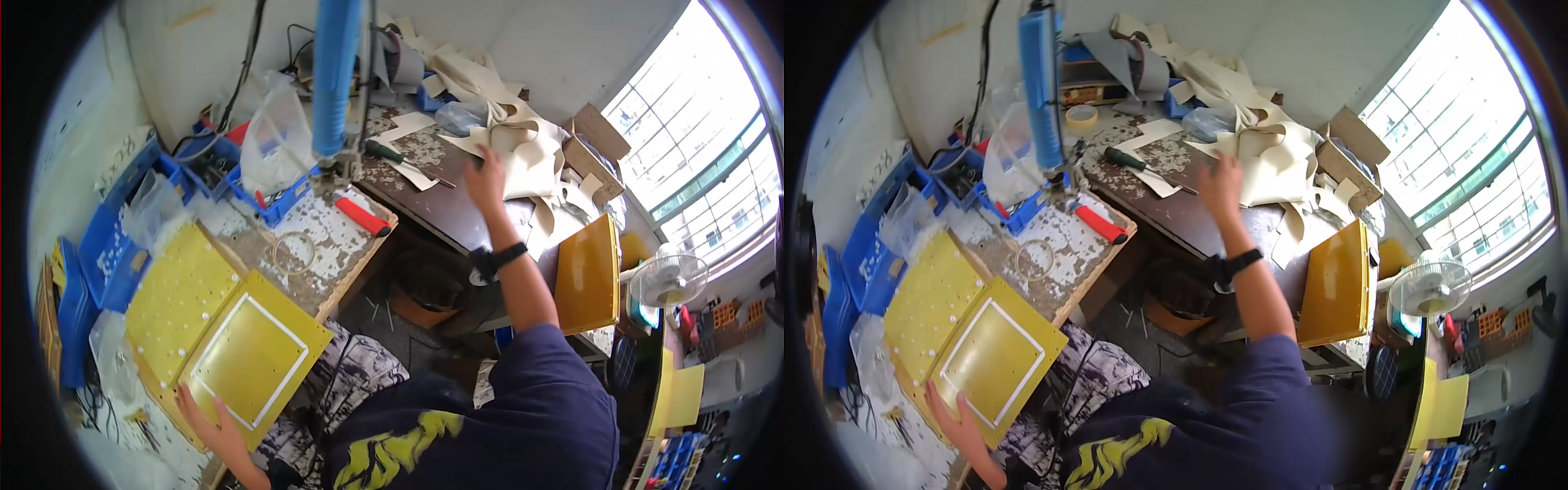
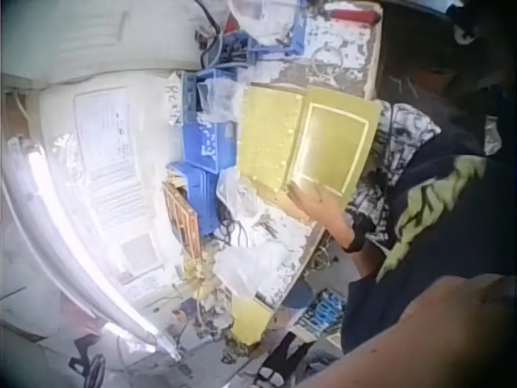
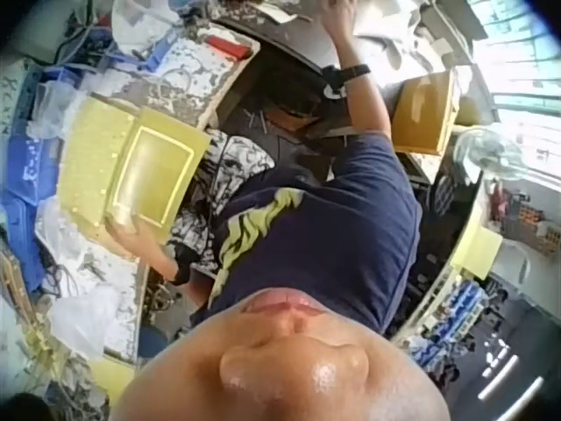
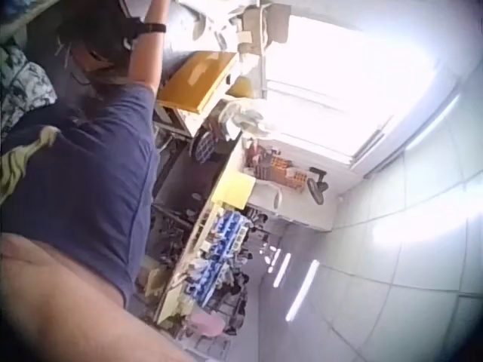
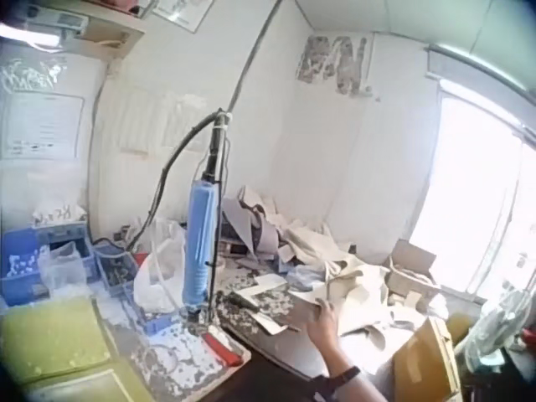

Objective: Assemble a metal plate by using a pneumatic tool to process the edges and then applying double-sided tape.

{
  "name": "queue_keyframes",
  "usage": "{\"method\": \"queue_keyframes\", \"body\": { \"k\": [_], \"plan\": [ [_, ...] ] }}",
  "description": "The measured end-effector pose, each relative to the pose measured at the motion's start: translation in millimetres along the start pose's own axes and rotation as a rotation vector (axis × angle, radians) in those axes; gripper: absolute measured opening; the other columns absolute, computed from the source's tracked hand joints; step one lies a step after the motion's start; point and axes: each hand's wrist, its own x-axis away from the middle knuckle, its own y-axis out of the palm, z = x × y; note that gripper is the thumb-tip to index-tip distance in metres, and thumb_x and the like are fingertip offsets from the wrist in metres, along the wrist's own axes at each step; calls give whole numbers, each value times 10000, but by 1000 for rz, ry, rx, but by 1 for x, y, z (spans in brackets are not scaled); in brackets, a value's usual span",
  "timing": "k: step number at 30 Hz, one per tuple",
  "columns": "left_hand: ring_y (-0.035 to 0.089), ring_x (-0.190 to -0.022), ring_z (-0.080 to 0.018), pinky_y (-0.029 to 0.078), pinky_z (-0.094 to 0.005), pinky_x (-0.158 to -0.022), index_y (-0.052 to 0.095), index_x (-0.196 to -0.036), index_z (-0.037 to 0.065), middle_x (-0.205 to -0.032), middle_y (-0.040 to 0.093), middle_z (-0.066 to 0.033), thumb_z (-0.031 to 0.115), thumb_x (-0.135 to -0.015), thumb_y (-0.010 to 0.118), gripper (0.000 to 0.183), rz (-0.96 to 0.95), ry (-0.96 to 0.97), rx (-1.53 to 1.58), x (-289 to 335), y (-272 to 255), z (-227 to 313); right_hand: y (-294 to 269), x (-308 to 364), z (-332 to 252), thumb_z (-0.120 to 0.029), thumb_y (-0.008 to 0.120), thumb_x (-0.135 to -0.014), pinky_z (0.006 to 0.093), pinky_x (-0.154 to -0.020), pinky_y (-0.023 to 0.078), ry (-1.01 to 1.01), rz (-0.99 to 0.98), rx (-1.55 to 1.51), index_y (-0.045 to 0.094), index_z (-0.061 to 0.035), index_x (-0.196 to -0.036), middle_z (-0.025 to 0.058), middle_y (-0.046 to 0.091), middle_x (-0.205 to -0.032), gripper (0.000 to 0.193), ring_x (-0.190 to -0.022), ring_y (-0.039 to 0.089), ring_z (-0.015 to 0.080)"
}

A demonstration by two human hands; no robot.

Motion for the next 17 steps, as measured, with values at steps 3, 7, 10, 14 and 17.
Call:
{"method": "queue_keyframes", "body": {
  "k": [3, 7, 10, 14, 17],
  "plan": [
    [346, -1379, -317, 236, -431, -1137, 406, -1430, 22, -1472, 411, -159, 107, -909, 569, 552, 50, -24, 131, -4, -13, 13, 6, -32, 83, -260, 723, -770, 446, -1036, 390, 276, 171, 290, 484, -48, -1305, 247, 535, -1274, 623, -1240, 453, 420],
    [408, -1330, -269, 273, -406, -1118, 435, -1403, 15, -1435, 456, -138, 126, -946, 535, 481, 32, -88, 197, -4, -11, 18, 18, -47, 155, -317, 705, -763, 429, -1021, 416, 733, -137, 308, 480, -66, -1315, 219, 571, -1260, 647, -1191, 526, 391],
    [442, -1299, -281, 315, -395, -1090, 461, -1372, -5, -1401, 486, -157, 97, -939, 528, 451, -56, -104, 301, -12, 2, 47, -21, -94, 213, -292, 649, -777, 415, -984, 449, 754, -104, 215, 520, -69, -1291, 230, 596, -1228, 574, -1144, 574, 380],
    [519, -1211, -297, 384, -382, -1027, 519, -1305, -36, -1318, 553, -175, 65, -932, 519, 386, -60, -10, 253, -8, -5, 60, -113, -187, 153, -248, 554, -795, 459, -845, 497, 392, 389, -47, 656, 8, -1061, 248, 674, -994, 383, -948, 648, 412],
    [534, -1191, -297, 394, -383, -1016, 538, -1283, -42, -1298, 571, -172, 63, -929, 527, 369, -65, -32, 297, -1, -6, 69, -175, -208, 94, -255, 564, -803, 445, -864, 503, 296, 447, -309, 663, -12, -1079, 224, 689, -999, 381, -956, 669, 355]
  ]
}}
